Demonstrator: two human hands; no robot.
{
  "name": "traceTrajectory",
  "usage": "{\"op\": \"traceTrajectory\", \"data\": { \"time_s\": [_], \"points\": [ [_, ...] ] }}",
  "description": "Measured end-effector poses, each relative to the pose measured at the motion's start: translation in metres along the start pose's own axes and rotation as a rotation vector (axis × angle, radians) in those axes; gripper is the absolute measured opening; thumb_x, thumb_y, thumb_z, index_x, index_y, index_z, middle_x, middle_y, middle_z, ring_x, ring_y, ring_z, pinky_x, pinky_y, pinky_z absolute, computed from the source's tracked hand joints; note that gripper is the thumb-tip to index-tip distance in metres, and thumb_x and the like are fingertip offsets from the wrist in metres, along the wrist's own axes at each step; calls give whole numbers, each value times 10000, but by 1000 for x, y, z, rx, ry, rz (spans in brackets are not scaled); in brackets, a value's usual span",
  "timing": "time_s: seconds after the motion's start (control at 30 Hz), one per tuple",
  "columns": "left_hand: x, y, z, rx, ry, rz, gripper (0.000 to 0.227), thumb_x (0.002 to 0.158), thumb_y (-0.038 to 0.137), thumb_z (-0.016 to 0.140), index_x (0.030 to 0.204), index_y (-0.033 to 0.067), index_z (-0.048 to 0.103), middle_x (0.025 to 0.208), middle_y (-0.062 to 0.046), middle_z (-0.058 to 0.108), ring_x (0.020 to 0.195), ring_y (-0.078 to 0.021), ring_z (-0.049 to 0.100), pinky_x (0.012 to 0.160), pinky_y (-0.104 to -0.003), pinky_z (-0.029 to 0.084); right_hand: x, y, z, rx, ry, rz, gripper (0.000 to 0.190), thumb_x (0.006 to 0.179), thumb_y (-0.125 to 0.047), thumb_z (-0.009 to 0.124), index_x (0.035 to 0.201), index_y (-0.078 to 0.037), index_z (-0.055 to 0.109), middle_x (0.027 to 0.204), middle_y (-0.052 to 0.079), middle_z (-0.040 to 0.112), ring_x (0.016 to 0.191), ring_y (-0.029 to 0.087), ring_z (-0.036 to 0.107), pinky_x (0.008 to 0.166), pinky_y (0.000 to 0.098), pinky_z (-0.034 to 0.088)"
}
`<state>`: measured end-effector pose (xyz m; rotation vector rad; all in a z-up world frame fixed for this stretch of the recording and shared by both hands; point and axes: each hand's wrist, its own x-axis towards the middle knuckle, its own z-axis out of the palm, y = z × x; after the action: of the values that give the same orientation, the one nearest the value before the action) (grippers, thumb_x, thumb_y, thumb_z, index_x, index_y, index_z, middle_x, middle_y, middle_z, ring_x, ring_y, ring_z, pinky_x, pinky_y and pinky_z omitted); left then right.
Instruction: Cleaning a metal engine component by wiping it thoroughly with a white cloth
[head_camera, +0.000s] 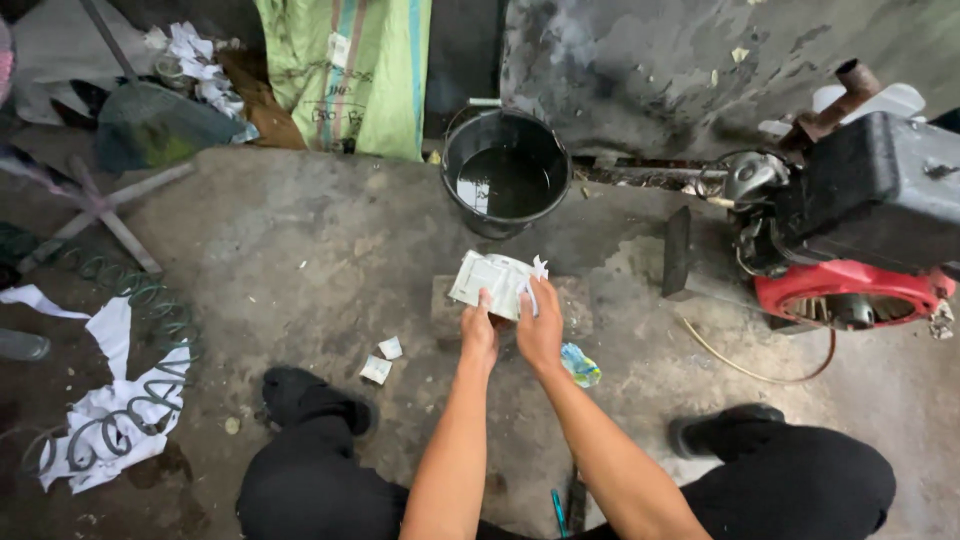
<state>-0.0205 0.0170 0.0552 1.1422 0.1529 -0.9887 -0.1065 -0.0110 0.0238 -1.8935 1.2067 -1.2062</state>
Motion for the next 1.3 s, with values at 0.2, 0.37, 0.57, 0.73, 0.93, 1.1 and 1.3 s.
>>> {"op": "traceTrajectory", "data": {
  "time_s": [0.2,0.37,0.57,0.73,0.93,1.1,1.3],
  "points": [
    [36,-23,-20,-16,-18,12,404,965,405,728,853,42,591,724,-147,663,637,-259,695,562,-383,574,35,5,31,-247,-307,-359,359,909,-60,611,1259,-23,686,1324,188,631,1347,399,545,1148,548,381],
    [87,-76,-50,-111,-107,-86,387,1060,351,535,1320,71,598,1289,-244,630,1208,-472,602,1025,-696,437,72,-17,85,-618,-738,-456,383,903,-229,581,1262,-175,703,1427,53,624,1456,318,458,1178,637,332],
    [63,-51,-33,-111,-60,-118,394,1025,271,516,1373,100,584,1326,-234,619,1219,-467,595,1043,-700,429,72,-35,63,-605,-806,-315,464,1052,-467,426,1371,-210,644,1502,43,572,1517,277,378,1232,604,262],
    [31,-21,-8,122,34,-74,558,1030,487,554,1315,10,600,1338,-278,600,1286,-394,558,1083,-585,430,30,-44,-5,-452,-458,-367,353,996,-329,597,1277,-155,719,1325,91,699,1377,299,556,1170,559,352],
    [-2,5,6,260,83,42,626,1028,427,561,1264,-151,597,1317,-402,561,1293,-467,538,1097,-575,404,19,-30,9,-339,-172,-242,484,1016,-130,546,1484,-12,512,1449,287,527,1331,482,509,1104,564,426],
    [6,-10,3,107,89,-6,526,1002,443,644,1169,-54,614,1033,-269,642,925,-379,654,751,-528,547,66,41,48,-44,-255,335,494,1057,-311,509,1467,-37,543,1465,276,521,1431,398,453,1215,479,320],
    [20,-19,-5,40,111,2,571,1000,438,661,1245,-70,576,1203,-301,621,1109,-371,624,931,-537,511,35,24,37,126,-42,310,399,1116,-273,432,1384,-33,606,1357,259,620,1359,386,531,1193,463,360]
  ]
}}
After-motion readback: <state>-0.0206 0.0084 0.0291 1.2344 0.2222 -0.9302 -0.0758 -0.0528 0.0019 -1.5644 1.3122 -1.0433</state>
